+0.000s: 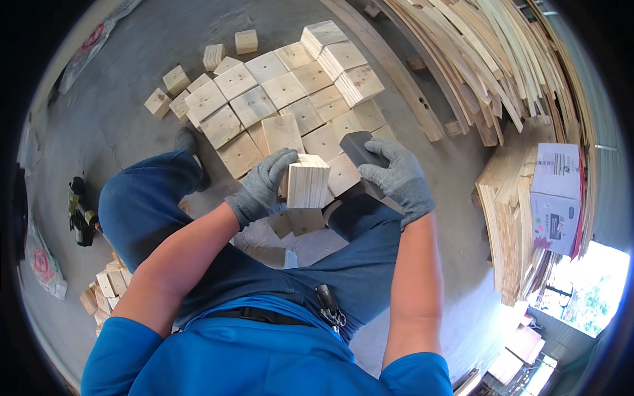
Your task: The person sits on the floor and sands small wooden blocks one by one using a sanding block. They repeatedly pick up blocks, sand their edges and faces, and place them back into a growing stack.
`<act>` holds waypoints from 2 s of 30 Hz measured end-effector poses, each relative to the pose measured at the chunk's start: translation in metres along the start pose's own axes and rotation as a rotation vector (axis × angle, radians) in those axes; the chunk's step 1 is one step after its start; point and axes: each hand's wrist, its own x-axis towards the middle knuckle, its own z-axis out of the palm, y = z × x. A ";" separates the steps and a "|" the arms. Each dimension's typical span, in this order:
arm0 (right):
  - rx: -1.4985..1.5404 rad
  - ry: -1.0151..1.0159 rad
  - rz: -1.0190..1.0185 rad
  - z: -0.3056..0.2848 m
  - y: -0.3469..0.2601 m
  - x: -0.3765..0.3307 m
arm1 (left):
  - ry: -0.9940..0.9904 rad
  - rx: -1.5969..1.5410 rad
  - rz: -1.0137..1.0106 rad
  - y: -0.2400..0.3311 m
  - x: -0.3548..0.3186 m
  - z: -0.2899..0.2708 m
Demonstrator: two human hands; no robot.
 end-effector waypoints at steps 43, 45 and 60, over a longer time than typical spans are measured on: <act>0.164 0.404 -0.099 0.160 -0.044 -0.055 | 0.135 -1.367 -0.905 0.054 0.022 -0.061; 0.150 0.448 -0.150 0.159 -0.047 -0.054 | 0.080 -1.494 -0.877 0.060 0.022 -0.056; 0.682 0.496 0.005 0.112 -0.038 -0.033 | -0.202 -1.541 -0.884 0.069 0.019 -0.036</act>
